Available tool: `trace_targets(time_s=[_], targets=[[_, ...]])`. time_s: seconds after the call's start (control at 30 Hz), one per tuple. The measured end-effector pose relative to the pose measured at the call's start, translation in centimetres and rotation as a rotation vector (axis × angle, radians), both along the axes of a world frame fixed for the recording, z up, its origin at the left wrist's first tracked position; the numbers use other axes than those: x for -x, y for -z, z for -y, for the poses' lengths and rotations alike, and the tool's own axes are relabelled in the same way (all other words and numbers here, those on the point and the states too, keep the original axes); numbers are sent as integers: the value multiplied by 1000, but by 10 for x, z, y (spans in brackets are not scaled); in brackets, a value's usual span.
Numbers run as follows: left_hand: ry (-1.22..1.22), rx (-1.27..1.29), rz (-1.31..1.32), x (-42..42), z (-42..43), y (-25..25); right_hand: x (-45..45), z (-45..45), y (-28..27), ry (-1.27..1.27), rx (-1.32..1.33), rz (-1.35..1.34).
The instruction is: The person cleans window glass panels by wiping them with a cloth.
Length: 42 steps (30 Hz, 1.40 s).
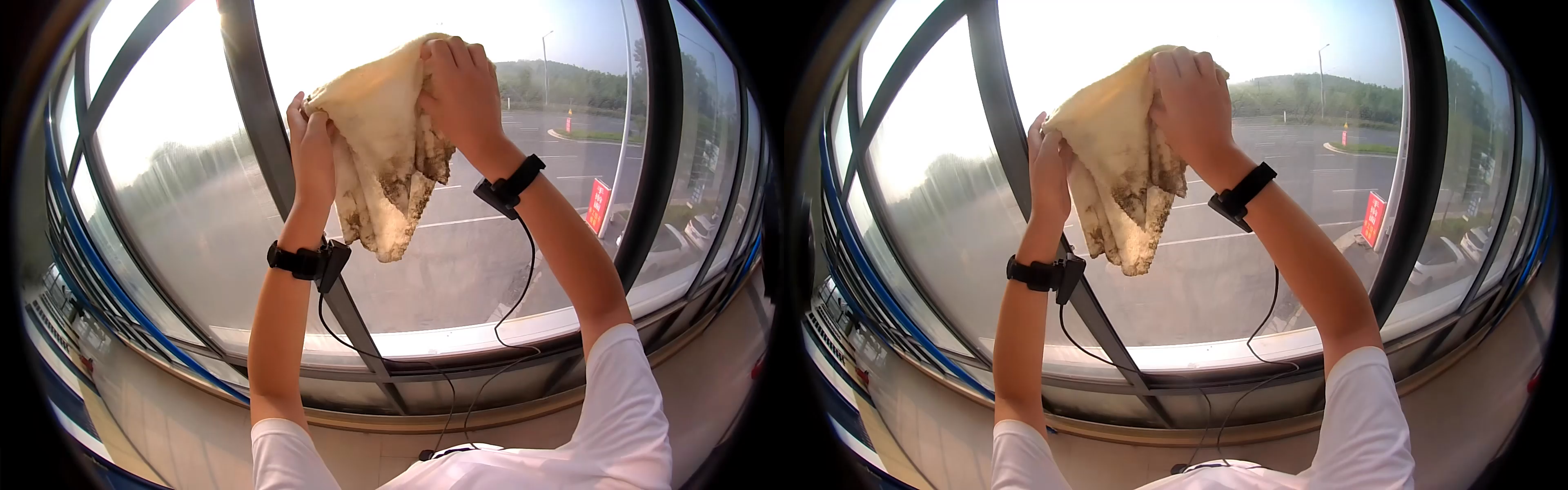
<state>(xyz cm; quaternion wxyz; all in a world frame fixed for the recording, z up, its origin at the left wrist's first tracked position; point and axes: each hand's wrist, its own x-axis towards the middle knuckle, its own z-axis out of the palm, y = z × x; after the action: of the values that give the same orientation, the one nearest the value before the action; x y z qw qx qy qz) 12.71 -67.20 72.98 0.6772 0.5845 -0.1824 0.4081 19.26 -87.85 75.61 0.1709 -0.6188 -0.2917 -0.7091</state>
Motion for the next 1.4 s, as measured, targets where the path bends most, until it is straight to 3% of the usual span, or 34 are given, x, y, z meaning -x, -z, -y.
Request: trace_targets(time_s=[0.13, 0.27, 0.37, 0.43, 0.5, 0.6, 0.7, 0.73, 0.8, 0.9, 0.93, 1.0, 1.03, 1.1, 1.17, 1.2, 1.3, 1.4], targets=[[381, 237, 11, 15, -6, -10, 4, 5, 9, 288, -156, 80], [172, -1, -119, 13, 8, -12, 21, 20, 29, 2, -158, -434], [204, -118, -146, 17, 16, -9, 51, 48, 50, -131, 138, -1046], [316, -128, -138, 19, 22, -9, 36, 66, 79, -733, 557, -1372], [375, -141, -150, 22, 30, -8, 45, 77, 105, -800, 823, -1576], [389, -150, -179, 30, 45, -9, 52, 77, 167, -1113, 575, -1923], [415, -221, -166, 25, 46, -6, 52, 74, 224, -1639, 396, -2201], [466, -277, -195, 24, 42, -8, 47, 70, 239, -1936, 392, -2305], [463, -331, -184, 24, 43, -6, 61, 54, 266, -1714, 135, -1955], [349, -378, -209, 25, 48, 4, 71, 58, 282, -1015, 384, -1263], [308, -399, -225, 25, 46, 9, 84, 58, 269, -1413, 16, -1409], [168, -467, -273, 28, 42, 18, 92, 66, 268, -1549, -305, -1454], [142, -487, -290, 28, 39, 22, 89, 75, 270, -1310, -205, -1403], [88, -530, -317, 29, 33, 29, 84, 84, 264, -1367, -320, -1449], [1, -580, -342, 29, 29, 31, 89, 88, 234, -1951, -794, -1578], [-42, -614, -343, 28, 27, 32, 99, 85, 218, -1845, -851, -1563], [-132, -721, -378, 27, 20, 31, 76, 104, 221, -2178, -596, -1544], [-213, -793, -414, 29, 16, 31, 84, 115, 196, -2244, -609, -1493]])
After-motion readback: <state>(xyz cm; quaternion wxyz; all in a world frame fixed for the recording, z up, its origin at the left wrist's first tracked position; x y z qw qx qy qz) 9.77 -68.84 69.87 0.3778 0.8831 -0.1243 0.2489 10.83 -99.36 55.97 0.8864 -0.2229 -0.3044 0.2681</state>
